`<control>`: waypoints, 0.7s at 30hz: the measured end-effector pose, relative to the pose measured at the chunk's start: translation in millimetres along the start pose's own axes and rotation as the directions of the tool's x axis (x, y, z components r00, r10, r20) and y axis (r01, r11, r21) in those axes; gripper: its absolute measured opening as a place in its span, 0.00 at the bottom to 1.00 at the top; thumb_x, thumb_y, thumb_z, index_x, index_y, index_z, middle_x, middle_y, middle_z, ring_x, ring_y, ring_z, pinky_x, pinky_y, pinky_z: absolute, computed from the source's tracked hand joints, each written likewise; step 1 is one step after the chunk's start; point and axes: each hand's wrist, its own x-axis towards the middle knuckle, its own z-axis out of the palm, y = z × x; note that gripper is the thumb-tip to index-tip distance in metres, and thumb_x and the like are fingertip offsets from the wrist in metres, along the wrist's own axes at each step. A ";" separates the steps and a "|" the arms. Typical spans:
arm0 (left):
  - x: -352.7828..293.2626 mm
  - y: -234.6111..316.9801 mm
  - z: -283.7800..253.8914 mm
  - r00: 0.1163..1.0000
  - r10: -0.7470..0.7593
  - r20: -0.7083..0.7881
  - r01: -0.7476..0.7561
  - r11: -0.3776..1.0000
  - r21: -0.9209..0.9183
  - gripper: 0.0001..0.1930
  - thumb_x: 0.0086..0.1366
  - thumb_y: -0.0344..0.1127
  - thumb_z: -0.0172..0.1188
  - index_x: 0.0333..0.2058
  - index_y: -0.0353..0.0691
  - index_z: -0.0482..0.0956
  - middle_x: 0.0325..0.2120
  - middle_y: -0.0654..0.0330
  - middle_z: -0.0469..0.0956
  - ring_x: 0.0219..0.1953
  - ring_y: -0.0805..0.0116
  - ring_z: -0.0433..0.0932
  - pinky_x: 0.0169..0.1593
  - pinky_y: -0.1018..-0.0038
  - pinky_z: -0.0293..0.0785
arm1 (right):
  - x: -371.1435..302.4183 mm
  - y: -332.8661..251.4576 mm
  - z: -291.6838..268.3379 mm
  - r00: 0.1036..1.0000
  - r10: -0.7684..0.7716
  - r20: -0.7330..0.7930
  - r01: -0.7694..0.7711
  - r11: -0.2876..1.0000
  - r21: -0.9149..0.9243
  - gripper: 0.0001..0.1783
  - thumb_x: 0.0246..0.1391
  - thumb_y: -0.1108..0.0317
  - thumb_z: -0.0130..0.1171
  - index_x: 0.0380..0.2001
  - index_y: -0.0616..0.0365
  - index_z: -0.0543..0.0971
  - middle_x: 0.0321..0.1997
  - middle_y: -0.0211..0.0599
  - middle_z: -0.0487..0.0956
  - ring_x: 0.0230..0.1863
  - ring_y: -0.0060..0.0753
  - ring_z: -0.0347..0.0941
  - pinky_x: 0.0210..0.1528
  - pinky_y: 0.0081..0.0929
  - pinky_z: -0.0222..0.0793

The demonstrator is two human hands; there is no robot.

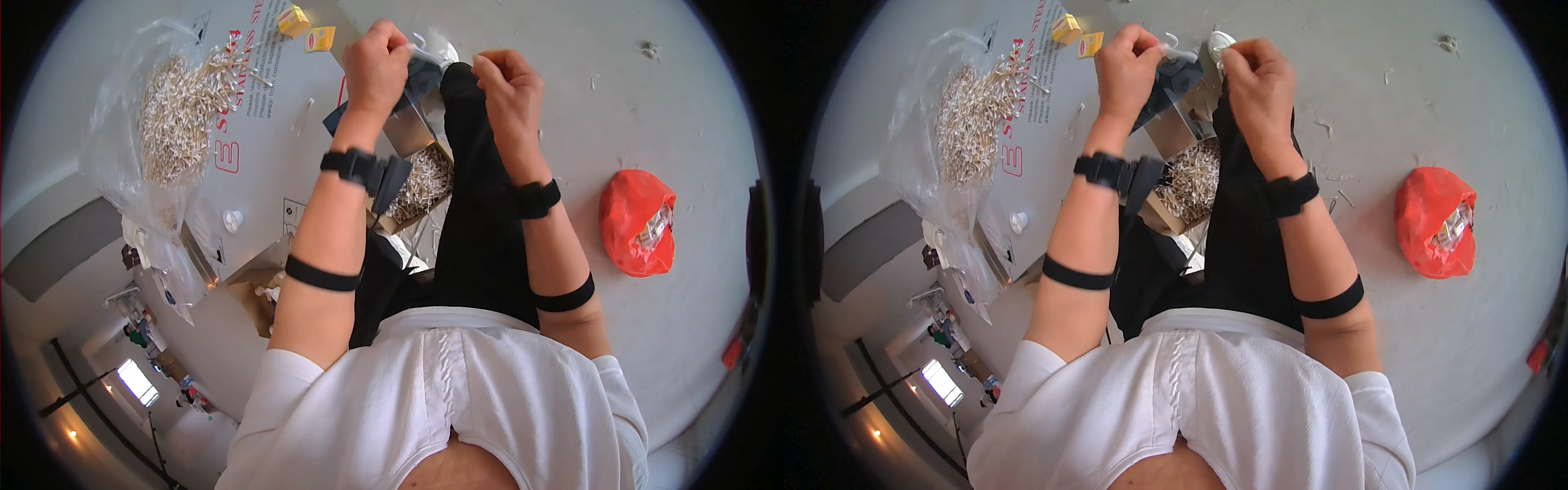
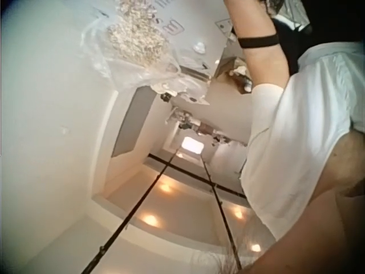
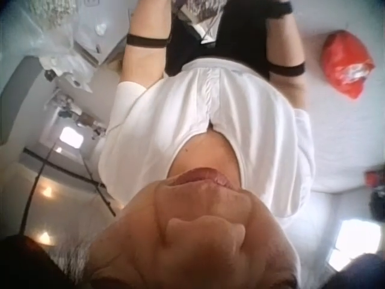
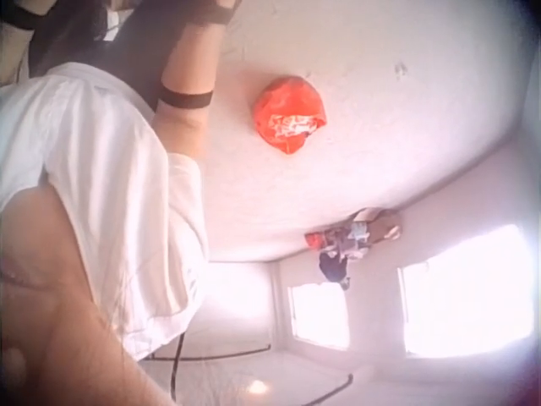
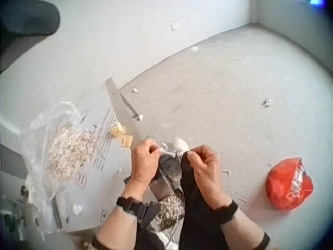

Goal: Organizing, grouping, and packaging cotton swabs into small plastic containers.

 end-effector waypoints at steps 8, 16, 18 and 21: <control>31.3 -46.9 31.8 0.992 0.034 0.121 -0.040 0.998 0.046 0.07 0.49 0.29 0.67 0.24 0.40 0.76 0.18 0.57 0.78 0.23 0.56 0.78 0.29 0.66 0.74 | 27.8 46.6 22.0 0.917 0.397 -0.043 -0.390 0.914 0.108 0.20 0.56 0.54 0.61 0.40 0.61 0.79 0.33 0.28 0.78 0.35 0.18 0.72 0.33 0.19 0.65; 23.6 -55.0 22.6 0.941 0.003 0.337 0.038 0.993 -0.116 0.05 0.53 0.25 0.67 0.27 0.37 0.78 0.20 0.66 0.77 0.25 0.80 0.73 0.32 0.80 0.72 | 20.6 45.5 36.6 0.798 0.598 0.072 -0.591 0.755 0.285 0.11 0.55 0.63 0.63 0.30 0.62 0.80 0.27 0.27 0.77 0.25 0.15 0.68 0.24 0.17 0.60; 23.8 -55.5 18.4 0.941 0.012 0.338 0.047 0.985 -0.166 0.06 0.52 0.26 0.66 0.26 0.37 0.77 0.19 0.63 0.77 0.23 0.76 0.73 0.31 0.78 0.72 | 16.8 43.0 38.0 0.818 0.574 0.039 -0.550 0.759 0.348 0.10 0.52 0.67 0.65 0.28 0.65 0.81 0.24 0.29 0.77 0.22 0.15 0.67 0.20 0.17 0.57; 22.5 -50.9 14.3 0.946 0.026 0.323 0.044 0.977 -0.209 0.06 0.51 0.26 0.65 0.26 0.36 0.75 0.19 0.58 0.77 0.21 0.70 0.74 0.30 0.75 0.72 | 11.4 40.7 38.2 0.840 0.540 0.055 -0.522 0.774 0.359 0.07 0.52 0.71 0.64 0.27 0.65 0.81 0.24 0.30 0.79 0.22 0.16 0.67 0.20 0.15 0.57</control>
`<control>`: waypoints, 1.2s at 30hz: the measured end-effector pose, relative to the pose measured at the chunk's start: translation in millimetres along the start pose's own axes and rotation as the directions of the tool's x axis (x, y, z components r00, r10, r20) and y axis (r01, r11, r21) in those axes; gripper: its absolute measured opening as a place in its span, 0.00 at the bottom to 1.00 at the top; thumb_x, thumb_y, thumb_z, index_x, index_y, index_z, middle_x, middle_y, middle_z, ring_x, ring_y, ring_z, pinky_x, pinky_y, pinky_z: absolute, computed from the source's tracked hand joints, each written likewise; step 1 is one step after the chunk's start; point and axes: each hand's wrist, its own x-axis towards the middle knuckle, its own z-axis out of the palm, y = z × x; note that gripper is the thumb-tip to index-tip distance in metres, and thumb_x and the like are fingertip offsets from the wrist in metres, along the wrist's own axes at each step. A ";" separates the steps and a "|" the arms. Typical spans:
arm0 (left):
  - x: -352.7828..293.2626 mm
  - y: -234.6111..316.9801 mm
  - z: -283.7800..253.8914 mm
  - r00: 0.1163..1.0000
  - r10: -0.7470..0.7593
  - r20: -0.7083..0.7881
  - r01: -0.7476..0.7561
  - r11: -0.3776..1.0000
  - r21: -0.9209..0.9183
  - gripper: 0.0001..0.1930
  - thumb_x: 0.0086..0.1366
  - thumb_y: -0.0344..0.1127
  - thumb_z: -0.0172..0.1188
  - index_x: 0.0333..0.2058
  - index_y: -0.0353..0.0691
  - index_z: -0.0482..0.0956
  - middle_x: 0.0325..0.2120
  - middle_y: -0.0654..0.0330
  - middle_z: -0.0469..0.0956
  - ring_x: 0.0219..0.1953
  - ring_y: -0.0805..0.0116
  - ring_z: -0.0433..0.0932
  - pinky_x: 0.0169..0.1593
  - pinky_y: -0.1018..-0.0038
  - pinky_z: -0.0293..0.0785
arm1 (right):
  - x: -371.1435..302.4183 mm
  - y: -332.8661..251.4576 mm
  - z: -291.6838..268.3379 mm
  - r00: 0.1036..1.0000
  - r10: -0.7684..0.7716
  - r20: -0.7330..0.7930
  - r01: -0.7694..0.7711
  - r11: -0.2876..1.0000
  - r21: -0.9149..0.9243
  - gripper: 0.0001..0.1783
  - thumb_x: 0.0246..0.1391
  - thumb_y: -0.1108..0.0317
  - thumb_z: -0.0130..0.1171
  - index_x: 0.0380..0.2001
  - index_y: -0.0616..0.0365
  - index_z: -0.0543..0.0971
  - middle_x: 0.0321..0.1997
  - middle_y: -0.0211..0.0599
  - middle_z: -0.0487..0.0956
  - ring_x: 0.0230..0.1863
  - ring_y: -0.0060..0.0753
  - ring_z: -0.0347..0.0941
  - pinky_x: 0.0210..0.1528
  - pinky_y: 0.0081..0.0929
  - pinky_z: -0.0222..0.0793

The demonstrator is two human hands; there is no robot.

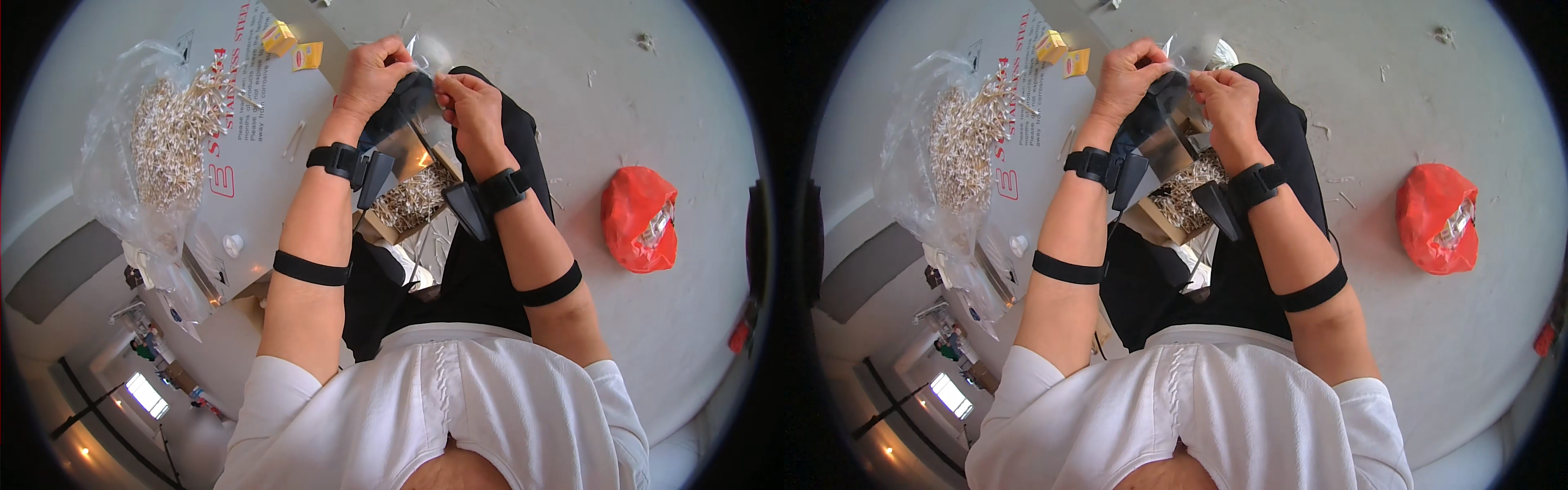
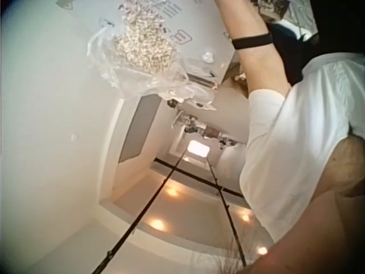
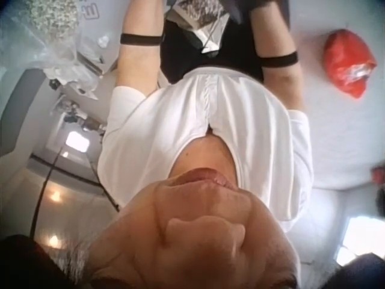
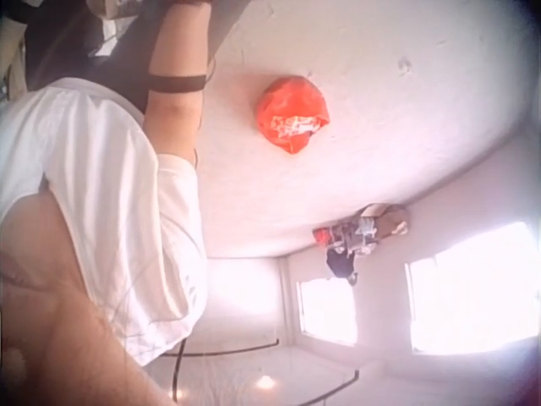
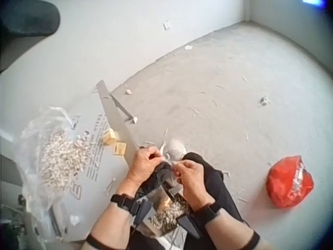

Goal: Organizing, grouping, and packaging cotton swabs into small plastic containers.

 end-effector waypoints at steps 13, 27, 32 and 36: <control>-15.2 4.0 2.4 0.951 0.299 -0.073 -0.269 0.923 0.277 0.07 0.55 0.22 0.60 0.34 0.36 0.78 0.25 0.58 0.80 0.29 0.65 0.79 0.36 0.75 0.75 | -12.4 4.9 4.7 0.977 -0.203 -0.063 0.198 0.978 -0.070 0.06 0.50 0.74 0.65 0.25 0.67 0.81 0.22 0.27 0.77 0.23 0.15 0.67 0.25 0.16 0.60; -33.1 -3.2 -47.1 0.941 -0.275 0.196 0.266 0.961 0.070 0.10 0.58 0.26 0.60 0.40 0.34 0.81 0.27 0.63 0.81 0.32 0.78 0.76 0.40 0.80 0.73 | -41.7 64.1 19.7 0.880 -0.472 0.047 0.432 0.757 -0.490 0.07 0.38 0.73 0.67 0.20 0.64 0.78 0.35 0.41 0.75 0.39 0.40 0.72 0.42 0.32 0.68; -45.9 -8.0 -52.4 0.983 -0.099 0.157 0.051 0.958 0.282 0.08 0.53 0.28 0.63 0.34 0.38 0.82 0.30 0.54 0.81 0.38 0.59 0.77 0.45 0.65 0.73 | -42.0 75.6 30.0 0.830 -0.553 0.071 0.480 0.645 -0.595 0.07 0.35 0.71 0.66 0.18 0.63 0.78 0.34 0.42 0.74 0.39 0.45 0.71 0.43 0.35 0.68; -51.0 3.5 -35.5 0.998 0.001 0.065 -0.039 0.810 0.585 0.04 0.52 0.29 0.62 0.29 0.41 0.81 0.34 0.54 0.77 0.45 0.51 0.72 0.50 0.62 0.71 | -37.5 74.5 23.9 0.820 -0.563 0.105 0.486 0.588 -0.647 0.09 0.33 0.72 0.65 0.14 0.64 0.75 0.34 0.46 0.74 0.39 0.47 0.71 0.43 0.38 0.68</control>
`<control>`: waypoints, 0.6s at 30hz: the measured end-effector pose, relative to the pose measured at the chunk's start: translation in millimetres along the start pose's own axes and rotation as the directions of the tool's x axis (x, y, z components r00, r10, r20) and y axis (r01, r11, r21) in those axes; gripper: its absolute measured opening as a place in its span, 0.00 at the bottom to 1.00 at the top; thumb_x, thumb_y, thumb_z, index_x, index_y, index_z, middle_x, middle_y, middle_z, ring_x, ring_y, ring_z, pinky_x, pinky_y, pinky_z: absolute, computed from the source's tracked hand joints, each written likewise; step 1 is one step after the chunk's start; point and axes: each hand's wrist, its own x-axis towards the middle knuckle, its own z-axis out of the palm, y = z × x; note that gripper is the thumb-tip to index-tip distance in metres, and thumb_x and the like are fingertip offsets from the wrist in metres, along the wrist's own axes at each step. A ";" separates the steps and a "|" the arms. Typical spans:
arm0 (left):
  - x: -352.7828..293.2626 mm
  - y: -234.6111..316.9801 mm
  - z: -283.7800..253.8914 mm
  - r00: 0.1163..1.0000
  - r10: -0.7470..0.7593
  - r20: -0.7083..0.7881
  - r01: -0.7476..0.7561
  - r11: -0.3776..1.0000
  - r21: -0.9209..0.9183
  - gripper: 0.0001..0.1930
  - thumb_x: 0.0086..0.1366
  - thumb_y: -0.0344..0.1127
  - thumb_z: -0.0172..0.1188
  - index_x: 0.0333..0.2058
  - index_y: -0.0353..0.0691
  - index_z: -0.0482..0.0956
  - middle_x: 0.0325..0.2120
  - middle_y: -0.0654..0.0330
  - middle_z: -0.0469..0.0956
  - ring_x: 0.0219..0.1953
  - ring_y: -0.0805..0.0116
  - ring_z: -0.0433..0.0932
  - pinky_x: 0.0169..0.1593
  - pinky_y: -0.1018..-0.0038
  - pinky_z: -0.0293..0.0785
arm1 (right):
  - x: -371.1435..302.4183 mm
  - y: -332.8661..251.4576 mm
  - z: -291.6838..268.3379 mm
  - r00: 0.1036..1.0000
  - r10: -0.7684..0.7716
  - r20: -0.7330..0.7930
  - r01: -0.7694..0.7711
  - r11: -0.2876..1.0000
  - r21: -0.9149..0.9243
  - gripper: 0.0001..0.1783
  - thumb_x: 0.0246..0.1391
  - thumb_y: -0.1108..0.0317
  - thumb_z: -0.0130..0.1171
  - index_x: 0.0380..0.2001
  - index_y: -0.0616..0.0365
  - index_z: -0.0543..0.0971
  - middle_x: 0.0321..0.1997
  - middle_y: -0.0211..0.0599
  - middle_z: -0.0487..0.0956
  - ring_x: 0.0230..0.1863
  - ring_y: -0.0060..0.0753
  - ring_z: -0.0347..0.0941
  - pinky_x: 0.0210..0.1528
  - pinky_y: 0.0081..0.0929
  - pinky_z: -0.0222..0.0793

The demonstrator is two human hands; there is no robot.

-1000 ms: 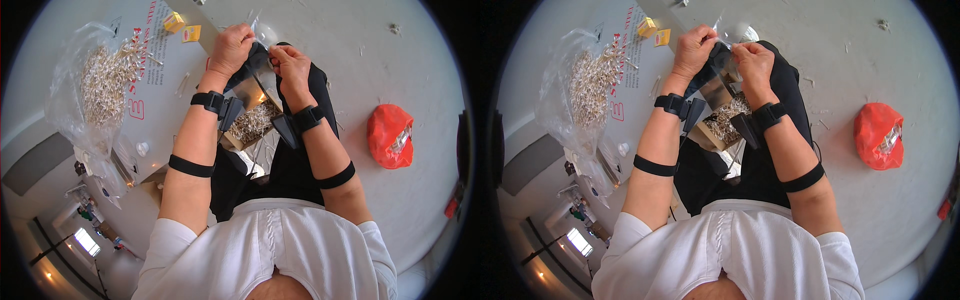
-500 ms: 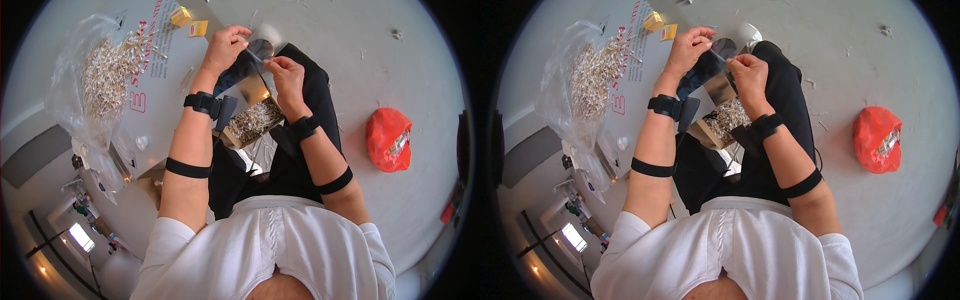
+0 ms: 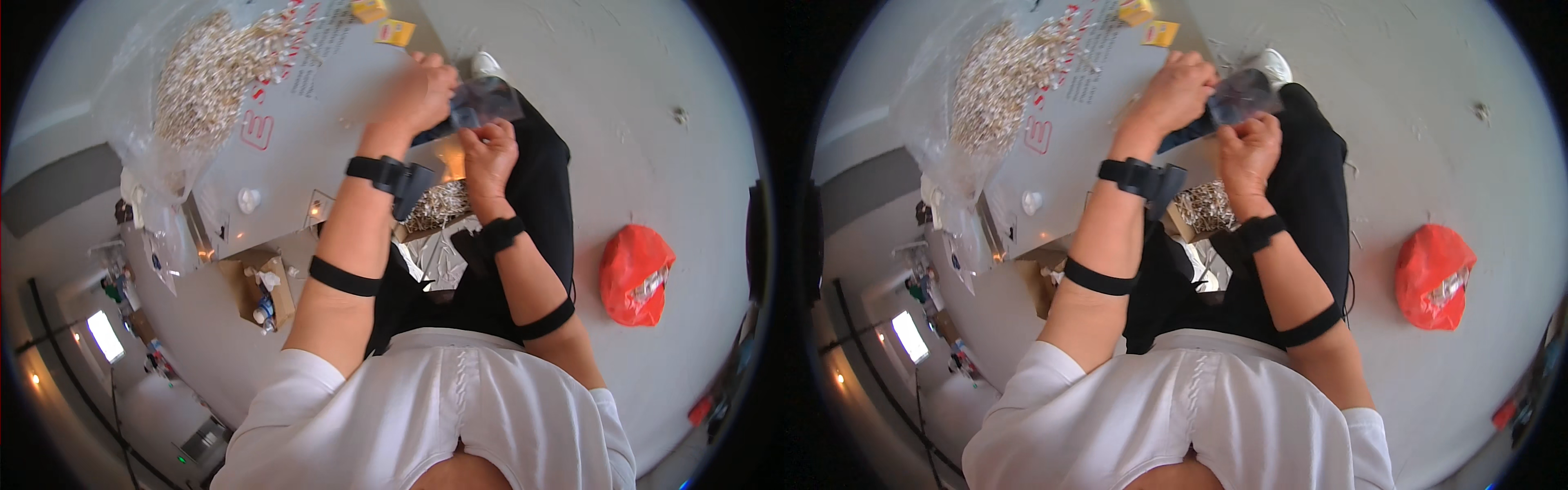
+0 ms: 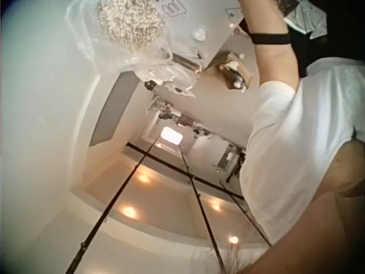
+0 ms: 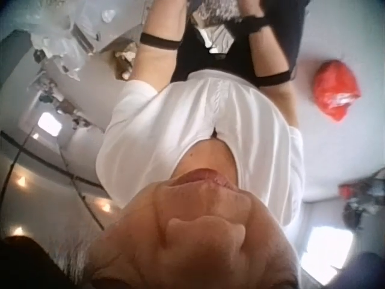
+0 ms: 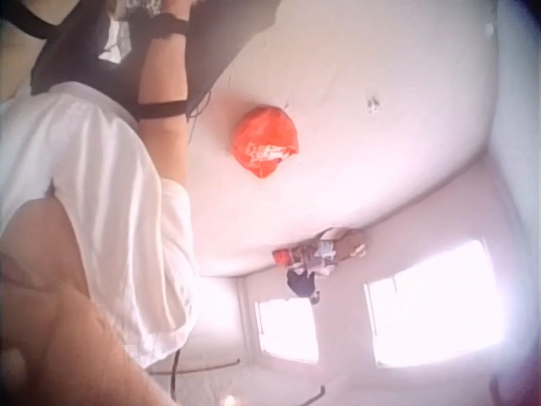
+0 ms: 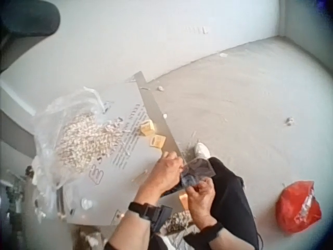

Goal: Organizing, grouping, and packaging cotton swabs into small plastic containers.

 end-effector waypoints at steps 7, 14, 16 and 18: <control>-56.3 1.2 2.7 0.877 -0.291 -0.383 0.221 0.951 -0.216 0.07 0.52 0.23 0.61 0.30 0.37 0.74 0.33 0.53 0.75 0.41 0.50 0.72 0.46 0.60 0.70 | -21.3 -24.0 -34.1 0.974 -0.223 0.026 0.224 0.970 -0.091 0.07 0.47 0.77 0.64 0.26 0.63 0.74 0.42 0.42 0.72 0.35 0.33 0.71 0.37 0.29 0.69; -146.7 -58.9 -0.6 0.543 -0.707 -0.453 0.535 0.707 -0.462 0.12 0.52 0.22 0.60 0.37 0.38 0.74 0.36 0.54 0.74 0.43 0.52 0.71 0.48 0.62 0.69 | -21.7 -55.2 -7.4 0.854 -0.371 0.364 0.369 0.926 0.078 0.08 0.47 0.80 0.62 0.29 0.60 0.73 0.29 0.37 0.73 0.31 0.37 0.71 0.32 0.31 0.68; -144.9 -59.1 -6.7 0.563 -0.707 -0.429 0.511 0.705 -0.492 0.12 0.52 0.23 0.61 0.36 0.40 0.75 0.39 0.56 0.74 0.46 0.52 0.70 0.50 0.60 0.68 | -17.3 -60.4 4.3 0.815 -0.317 0.484 0.327 0.943 0.067 0.07 0.48 0.79 0.61 0.30 0.60 0.74 0.30 0.38 0.73 0.28 0.39 0.72 0.29 0.31 0.68; -133.5 -58.7 -10.3 0.638 -0.584 -0.502 0.459 0.812 -0.361 0.11 0.51 0.25 0.63 0.35 0.40 0.75 0.39 0.57 0.74 0.46 0.53 0.69 0.50 0.59 0.67 | -10.5 -60.2 17.1 0.786 -0.338 0.518 0.360 0.931 0.060 0.07 0.49 0.78 0.61 0.31 0.60 0.75 0.30 0.39 0.74 0.27 0.43 0.73 0.30 0.33 0.69</control>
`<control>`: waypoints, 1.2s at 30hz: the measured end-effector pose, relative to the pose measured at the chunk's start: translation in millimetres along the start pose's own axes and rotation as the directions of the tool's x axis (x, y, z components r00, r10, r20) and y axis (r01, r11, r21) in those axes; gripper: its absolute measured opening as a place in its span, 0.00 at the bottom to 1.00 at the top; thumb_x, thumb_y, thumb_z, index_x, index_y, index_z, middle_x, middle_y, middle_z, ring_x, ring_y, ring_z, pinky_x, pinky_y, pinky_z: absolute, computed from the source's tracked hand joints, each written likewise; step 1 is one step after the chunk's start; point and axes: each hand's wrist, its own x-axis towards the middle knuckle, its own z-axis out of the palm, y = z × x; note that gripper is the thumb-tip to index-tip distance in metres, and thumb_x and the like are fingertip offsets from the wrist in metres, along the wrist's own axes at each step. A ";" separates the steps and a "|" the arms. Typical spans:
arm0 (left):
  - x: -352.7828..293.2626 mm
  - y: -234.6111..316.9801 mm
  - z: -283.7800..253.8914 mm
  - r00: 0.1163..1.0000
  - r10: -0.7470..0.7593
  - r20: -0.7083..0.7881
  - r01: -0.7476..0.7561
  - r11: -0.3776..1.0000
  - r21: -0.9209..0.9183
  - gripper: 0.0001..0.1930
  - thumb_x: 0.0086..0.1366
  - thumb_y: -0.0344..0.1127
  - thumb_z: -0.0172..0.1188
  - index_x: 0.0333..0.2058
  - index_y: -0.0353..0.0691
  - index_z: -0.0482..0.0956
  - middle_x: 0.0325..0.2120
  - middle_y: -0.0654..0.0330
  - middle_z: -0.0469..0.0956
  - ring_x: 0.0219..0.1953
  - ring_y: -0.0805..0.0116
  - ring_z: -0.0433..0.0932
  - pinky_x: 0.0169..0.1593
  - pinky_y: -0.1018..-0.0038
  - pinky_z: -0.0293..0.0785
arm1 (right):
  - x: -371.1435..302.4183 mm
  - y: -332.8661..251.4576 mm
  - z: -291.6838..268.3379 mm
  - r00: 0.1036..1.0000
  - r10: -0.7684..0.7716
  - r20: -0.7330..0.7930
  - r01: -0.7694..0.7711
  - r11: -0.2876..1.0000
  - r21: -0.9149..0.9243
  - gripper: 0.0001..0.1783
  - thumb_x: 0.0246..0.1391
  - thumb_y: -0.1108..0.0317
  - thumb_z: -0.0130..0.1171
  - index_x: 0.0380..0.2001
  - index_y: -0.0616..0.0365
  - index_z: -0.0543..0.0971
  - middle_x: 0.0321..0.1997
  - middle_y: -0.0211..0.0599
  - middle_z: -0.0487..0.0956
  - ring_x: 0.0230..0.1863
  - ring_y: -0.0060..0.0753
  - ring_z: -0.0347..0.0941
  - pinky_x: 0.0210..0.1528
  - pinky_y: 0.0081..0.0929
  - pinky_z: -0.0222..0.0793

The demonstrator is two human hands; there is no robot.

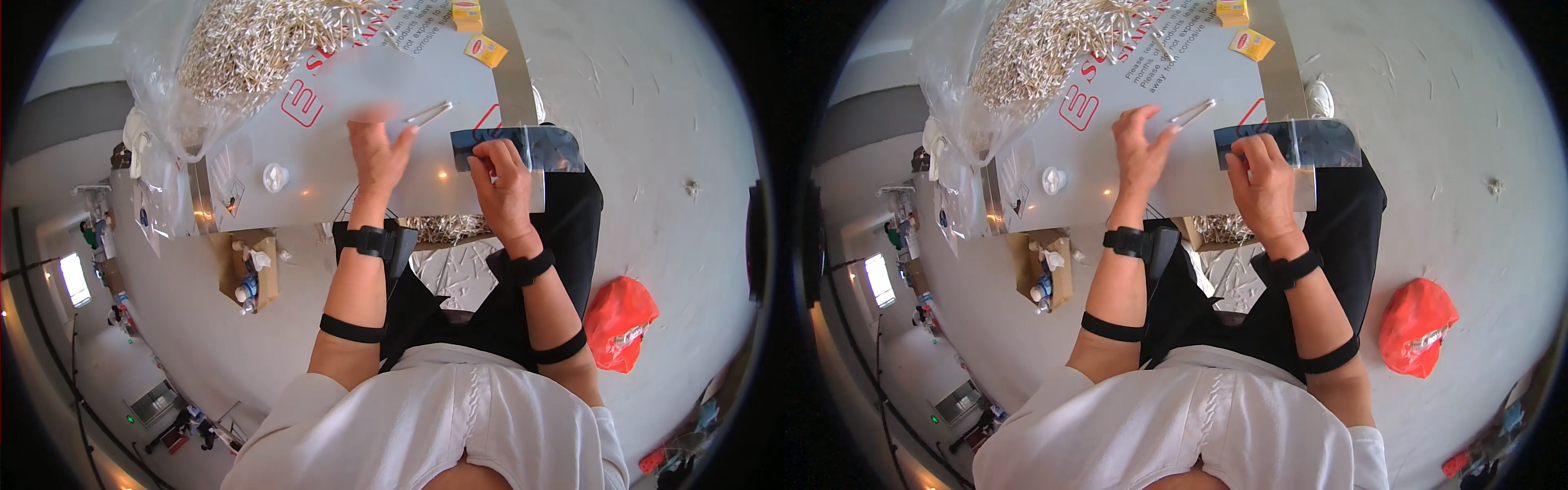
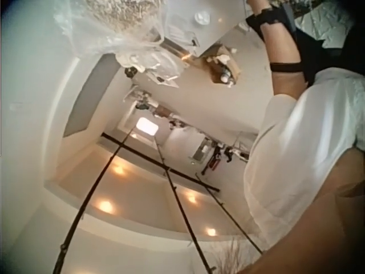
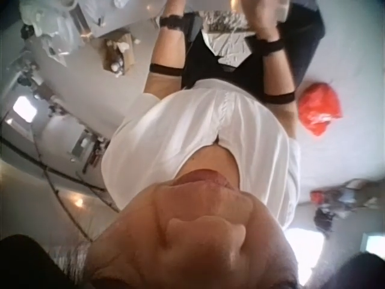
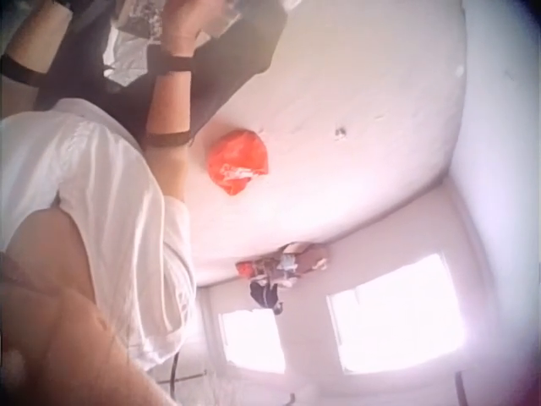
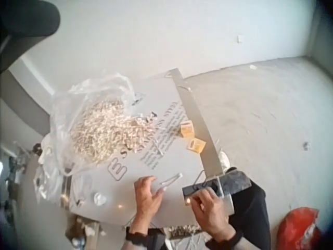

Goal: Organizing, grouping, and packaging cotton swabs into small plastic containers.

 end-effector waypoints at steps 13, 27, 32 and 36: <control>-12.9 -12.3 -33.9 0.956 0.105 0.273 -0.143 0.982 0.124 0.12 0.50 0.27 0.66 0.33 0.40 0.75 0.35 0.59 0.73 0.43 0.55 0.70 0.48 0.61 0.65 | 27.4 0.0 56.1 0.936 -0.303 0.181 0.348 0.875 -0.337 0.18 0.40 0.71 0.65 0.39 0.53 0.78 0.46 0.35 0.73 0.47 0.41 0.68 0.48 0.38 0.64; 174.8 -67.7 8.3 0.877 -0.362 -0.316 0.475 0.754 0.453 0.34 0.52 0.55 0.65 0.43 0.27 0.71 0.44 0.43 0.70 0.52 0.47 0.66 0.51 0.52 0.66 | 33.2 -8.0 57.5 0.944 -0.204 0.258 0.294 0.874 -0.386 0.16 0.42 0.72 0.62 0.39 0.55 0.76 0.45 0.33 0.73 0.47 0.40 0.68 0.48 0.37 0.62; 173.6 -80.3 9.2 0.896 -0.299 -0.329 0.432 0.762 0.483 0.23 0.54 0.44 0.63 0.40 0.31 0.74 0.44 0.45 0.72 0.51 0.48 0.69 0.51 0.54 0.68 | 33.3 -7.1 56.4 0.944 -0.196 0.266 0.291 0.873 -0.391 0.17 0.42 0.71 0.61 0.40 0.55 0.75 0.45 0.34 0.73 0.46 0.41 0.68 0.48 0.38 0.62; 160.6 -100.1 -14.8 0.970 -0.196 -0.142 0.238 0.877 0.417 0.12 0.52 0.33 0.62 0.33 0.32 0.76 0.37 0.44 0.76 0.45 0.43 0.74 0.48 0.54 0.71 | 31.9 -7.3 60.0 0.941 -0.205 0.268 0.300 0.874 -0.382 0.16 0.42 0.71 0.61 0.39 0.55 0.75 0.45 0.34 0.73 0.46 0.42 0.68 0.47 0.38 0.61</control>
